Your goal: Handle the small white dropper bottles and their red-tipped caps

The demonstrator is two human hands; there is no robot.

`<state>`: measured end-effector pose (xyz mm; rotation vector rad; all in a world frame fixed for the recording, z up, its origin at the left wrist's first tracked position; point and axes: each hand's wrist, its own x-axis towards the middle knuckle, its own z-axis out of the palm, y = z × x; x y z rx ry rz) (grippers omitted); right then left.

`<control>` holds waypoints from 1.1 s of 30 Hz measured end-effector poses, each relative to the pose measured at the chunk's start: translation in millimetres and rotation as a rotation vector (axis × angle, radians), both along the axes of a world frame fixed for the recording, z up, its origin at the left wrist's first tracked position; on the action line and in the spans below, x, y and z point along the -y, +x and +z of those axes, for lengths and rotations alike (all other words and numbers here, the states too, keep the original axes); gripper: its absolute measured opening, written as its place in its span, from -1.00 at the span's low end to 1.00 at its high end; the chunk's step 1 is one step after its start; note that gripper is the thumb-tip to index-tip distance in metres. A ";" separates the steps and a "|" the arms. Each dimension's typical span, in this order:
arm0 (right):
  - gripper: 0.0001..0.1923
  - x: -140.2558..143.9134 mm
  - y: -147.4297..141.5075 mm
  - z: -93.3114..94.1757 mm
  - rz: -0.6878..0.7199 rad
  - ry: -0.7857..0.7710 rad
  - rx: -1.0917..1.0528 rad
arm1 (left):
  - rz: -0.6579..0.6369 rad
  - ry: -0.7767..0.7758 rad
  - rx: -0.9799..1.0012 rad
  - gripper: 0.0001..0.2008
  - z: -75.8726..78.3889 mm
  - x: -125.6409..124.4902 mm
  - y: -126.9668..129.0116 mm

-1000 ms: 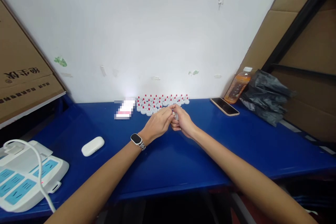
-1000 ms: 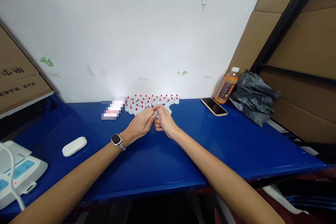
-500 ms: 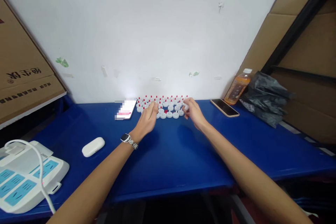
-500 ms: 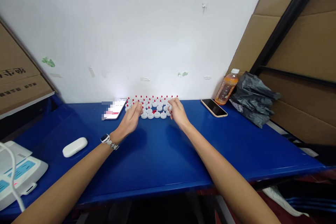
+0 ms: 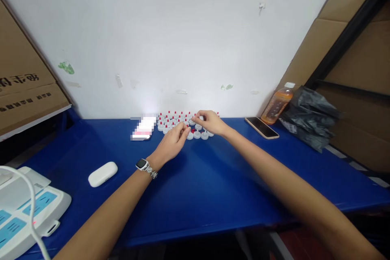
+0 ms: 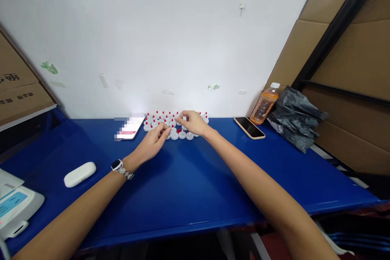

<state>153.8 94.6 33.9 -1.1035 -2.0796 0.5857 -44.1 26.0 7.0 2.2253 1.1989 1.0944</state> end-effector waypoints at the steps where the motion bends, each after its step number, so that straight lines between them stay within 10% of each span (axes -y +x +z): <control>1: -0.68 -5.0 -2.3 0.5 0.021 0.000 0.010 | -0.005 -0.003 -0.007 -0.70 -1.1 -0.6 -0.2; 11: -0.77 -40.4 -18.4 -14.6 -0.113 0.236 0.283 | -0.014 0.020 -0.095 -0.81 -11.0 -6.1 -3.3; 33: -0.84 -37.4 -20.6 2.9 -0.033 -0.029 0.420 | 0.040 0.072 -0.145 -0.84 -12.5 -14.7 -0.5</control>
